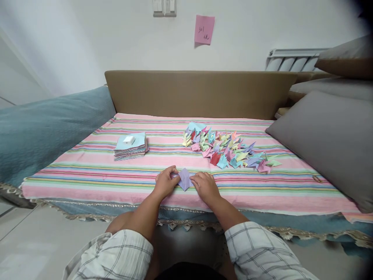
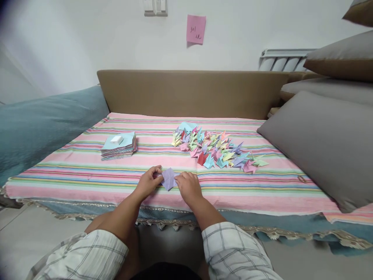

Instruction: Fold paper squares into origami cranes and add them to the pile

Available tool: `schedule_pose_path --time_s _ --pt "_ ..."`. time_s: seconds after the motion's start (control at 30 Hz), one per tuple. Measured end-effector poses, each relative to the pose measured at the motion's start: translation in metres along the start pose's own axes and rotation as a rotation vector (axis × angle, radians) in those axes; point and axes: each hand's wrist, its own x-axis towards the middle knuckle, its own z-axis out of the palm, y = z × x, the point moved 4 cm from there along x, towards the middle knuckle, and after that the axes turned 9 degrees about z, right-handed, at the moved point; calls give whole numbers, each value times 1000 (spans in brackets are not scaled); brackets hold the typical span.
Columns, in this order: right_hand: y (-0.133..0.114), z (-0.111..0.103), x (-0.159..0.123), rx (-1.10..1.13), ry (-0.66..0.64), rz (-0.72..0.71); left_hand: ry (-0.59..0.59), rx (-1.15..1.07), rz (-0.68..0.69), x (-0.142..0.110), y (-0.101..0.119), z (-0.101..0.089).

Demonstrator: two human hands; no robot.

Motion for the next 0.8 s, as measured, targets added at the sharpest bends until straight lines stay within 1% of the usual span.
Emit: schedule_pose_path --time_s 0.1,0.23,0.33,0.47,0.8 --pt "1 0 1 4 -16 -5 -5 94 7 0 6 1" --pt "1 -1 2 5 -38 -2 -75 233 66 -1 14 5" --pt "1 -2 3 0 -67 12 -112 294 109 -3 18 8" --pt "1 -2 4 -5 -90 24 -130 320 134 -5 19 12" --pt "1 -1 6 -28 -122 57 -166 340 135 -8 22 13"
